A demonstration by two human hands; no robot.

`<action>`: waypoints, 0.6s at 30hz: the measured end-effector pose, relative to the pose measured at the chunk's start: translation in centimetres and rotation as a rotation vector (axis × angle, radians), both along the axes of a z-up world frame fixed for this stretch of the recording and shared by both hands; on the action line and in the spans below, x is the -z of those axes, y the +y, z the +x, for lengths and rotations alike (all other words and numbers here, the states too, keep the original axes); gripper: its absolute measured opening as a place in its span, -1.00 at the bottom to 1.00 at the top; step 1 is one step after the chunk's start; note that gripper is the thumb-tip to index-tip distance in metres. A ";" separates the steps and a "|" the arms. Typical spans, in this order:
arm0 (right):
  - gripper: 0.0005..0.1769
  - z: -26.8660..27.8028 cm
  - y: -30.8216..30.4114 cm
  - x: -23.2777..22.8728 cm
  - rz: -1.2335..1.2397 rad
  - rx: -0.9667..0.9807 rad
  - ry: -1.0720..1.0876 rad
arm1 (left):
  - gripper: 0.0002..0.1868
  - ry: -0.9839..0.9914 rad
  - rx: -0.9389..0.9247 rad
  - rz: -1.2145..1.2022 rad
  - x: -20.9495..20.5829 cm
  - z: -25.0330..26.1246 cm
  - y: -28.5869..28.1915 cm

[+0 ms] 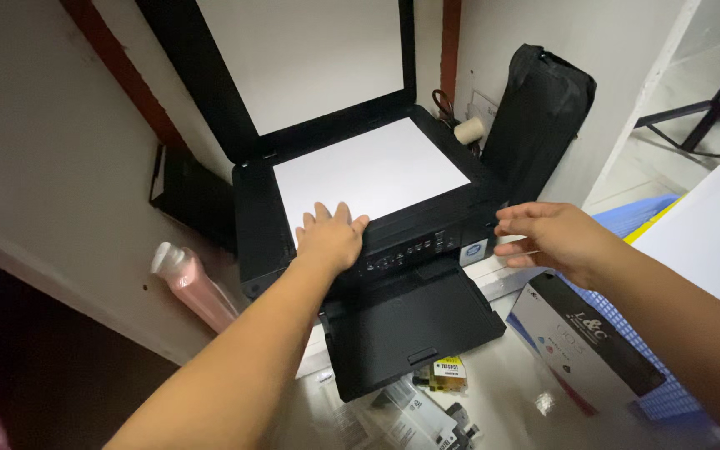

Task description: The person removes several ink cartridges from their packaging and inserts them into the printer. They then open the scanner lid, place a sheet of paper on the scanner glass, and load paper into the input tray.

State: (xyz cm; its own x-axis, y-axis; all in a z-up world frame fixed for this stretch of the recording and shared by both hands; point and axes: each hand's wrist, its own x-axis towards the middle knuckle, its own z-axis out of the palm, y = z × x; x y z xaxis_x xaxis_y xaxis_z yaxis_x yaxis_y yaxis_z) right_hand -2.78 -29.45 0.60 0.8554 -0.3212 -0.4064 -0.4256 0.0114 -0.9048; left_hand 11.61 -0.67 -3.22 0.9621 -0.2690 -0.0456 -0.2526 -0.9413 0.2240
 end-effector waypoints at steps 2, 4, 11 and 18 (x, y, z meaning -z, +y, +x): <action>-0.53 0.0 0.1 -0.2 -0.030 0.009 0.019 | -0.31 0.025 -0.005 0.012 -0.6 -0.4 -0.4; -0.54 0.0 0.2 -0.6 -0.060 -0.001 0.024 | -0.33 0.029 0.006 0.007 -1.2 -0.6 -0.7; -0.54 -0.3 0.7 -0.9 -0.078 -0.018 0.023 | -0.41 0.073 -0.031 0.012 -1.9 -1.4 0.2; -0.56 -0.2 0.8 -0.9 -0.126 -0.010 0.035 | -0.45 0.095 -0.038 0.017 -2.2 -1.4 0.6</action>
State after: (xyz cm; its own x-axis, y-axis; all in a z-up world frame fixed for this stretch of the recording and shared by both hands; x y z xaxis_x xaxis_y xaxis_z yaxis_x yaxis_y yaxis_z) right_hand -3.01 -28.66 1.46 0.8450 -0.3632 -0.3926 -0.4561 -0.1060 -0.8836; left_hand 10.23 -0.11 -1.04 0.9628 -0.2305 -0.1409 -0.1948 -0.9537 0.2294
